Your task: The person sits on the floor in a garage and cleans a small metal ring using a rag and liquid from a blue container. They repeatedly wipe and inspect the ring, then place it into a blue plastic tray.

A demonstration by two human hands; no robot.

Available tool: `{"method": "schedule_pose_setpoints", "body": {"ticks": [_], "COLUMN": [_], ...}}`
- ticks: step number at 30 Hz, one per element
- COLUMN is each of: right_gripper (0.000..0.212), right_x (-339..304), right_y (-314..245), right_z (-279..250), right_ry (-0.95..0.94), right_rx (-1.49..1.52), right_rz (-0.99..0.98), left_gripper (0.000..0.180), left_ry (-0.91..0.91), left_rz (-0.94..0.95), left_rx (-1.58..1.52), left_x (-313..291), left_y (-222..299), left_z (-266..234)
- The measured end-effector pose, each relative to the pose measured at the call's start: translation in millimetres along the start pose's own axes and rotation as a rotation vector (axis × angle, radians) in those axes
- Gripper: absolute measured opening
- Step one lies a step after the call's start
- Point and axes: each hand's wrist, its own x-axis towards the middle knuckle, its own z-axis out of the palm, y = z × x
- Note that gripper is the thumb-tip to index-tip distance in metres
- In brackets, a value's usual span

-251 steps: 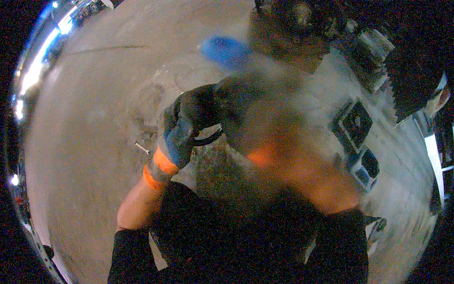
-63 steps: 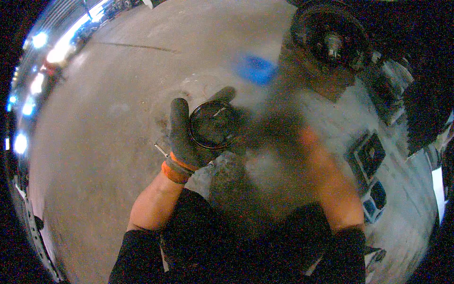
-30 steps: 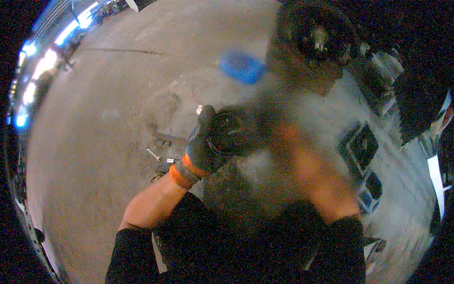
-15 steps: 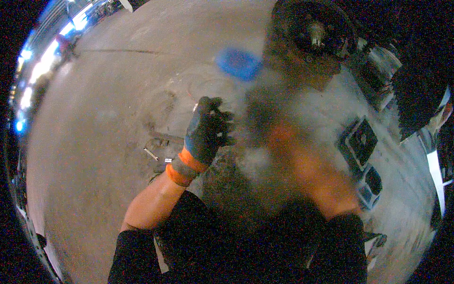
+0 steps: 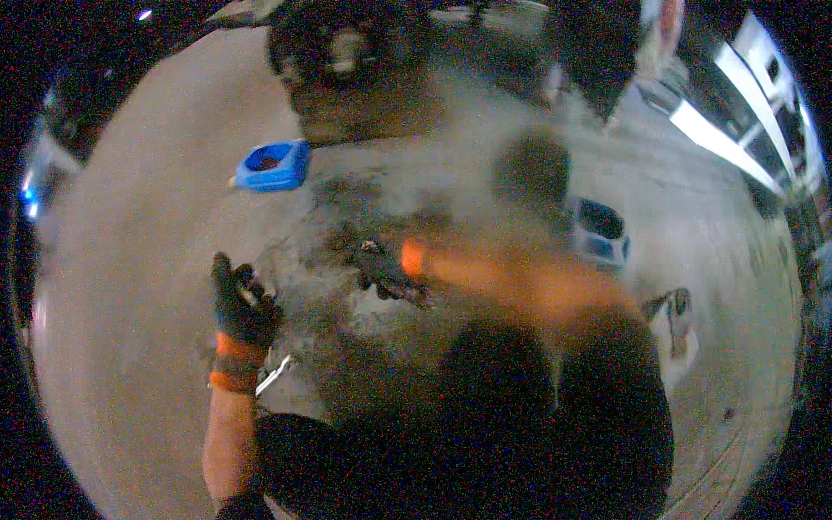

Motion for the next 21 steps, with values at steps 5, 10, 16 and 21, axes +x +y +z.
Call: {"method": "schedule_pose_setpoints", "body": {"ticks": [5,10,16,21], "right_gripper": [0.036,0.028,0.046,0.054], "right_x": [16,2,41,24], "right_y": [118,195,177,123], "right_z": [-58,-79,-49,-67], "right_ry": [0.231,0.458,0.573,0.54], "right_rx": [0.303,0.59,0.312,0.306], "right_rz": [-0.063,-0.261,-0.399,-0.814], "left_gripper": [0.06,0.077,0.055,0.034], "left_ry": [0.052,-0.323,-0.653,-0.433], "left_rz": [-0.011,0.812,0.5,0.08], "left_rx": [0.104,1.312,0.798,0.471], "left_x": [-13,26,142,36], "left_y": [-17,-50,-163,-139], "left_z": [-3,39,32,163]}}
